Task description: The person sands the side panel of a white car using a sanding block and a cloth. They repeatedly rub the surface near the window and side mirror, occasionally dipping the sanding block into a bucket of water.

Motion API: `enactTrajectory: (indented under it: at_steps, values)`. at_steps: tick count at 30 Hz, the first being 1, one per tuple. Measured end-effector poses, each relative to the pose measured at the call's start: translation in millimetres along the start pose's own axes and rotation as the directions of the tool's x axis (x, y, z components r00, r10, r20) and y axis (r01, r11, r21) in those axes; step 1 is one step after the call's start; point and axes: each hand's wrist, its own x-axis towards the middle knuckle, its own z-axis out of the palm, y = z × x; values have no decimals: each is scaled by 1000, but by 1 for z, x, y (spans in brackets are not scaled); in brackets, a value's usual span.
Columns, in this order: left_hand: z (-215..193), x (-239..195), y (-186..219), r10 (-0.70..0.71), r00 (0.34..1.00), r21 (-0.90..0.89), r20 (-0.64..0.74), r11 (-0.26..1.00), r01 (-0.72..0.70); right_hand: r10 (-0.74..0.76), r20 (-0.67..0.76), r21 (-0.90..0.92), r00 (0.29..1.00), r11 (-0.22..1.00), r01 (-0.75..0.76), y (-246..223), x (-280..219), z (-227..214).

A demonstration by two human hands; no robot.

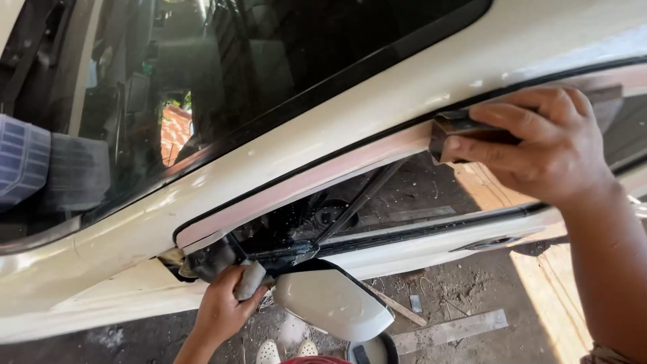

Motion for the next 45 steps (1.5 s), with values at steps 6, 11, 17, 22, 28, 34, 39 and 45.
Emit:
enactTrajectory:
  at_steps: [6,11,17,22,28,34,39,45]
  values:
    - [10,6,8,30,998,38,51,999,-32,-311,-204,-167,928,945,281,-94,77,4]
    - [-5,-7,-1,-14,1000,-5,22,1000,14,-257,-20,-22,966,966,256,-39,56,-20]
    - [3,-23,-22,-219,973,64,68,974,215,-202,-226,-76,953,979,189,-98,80,-4]
    - [17,-35,-40,-158,978,97,138,985,146,-229,-168,34,959,971,238,-133,105,-9]
    - [0,-63,-39,-115,993,144,-13,983,115,-202,-217,-39,955,979,198,-83,78,-12]
    - [-10,-26,-1,15,1000,139,14,990,-17,-360,-7,96,933,928,359,-188,137,8]
    - [-29,-65,-11,-95,995,128,-15,987,96,-230,-98,50,968,971,236,-111,100,-17]
    - [-19,-47,-16,-126,991,123,-33,984,130,-221,-208,100,953,964,245,-194,140,4]
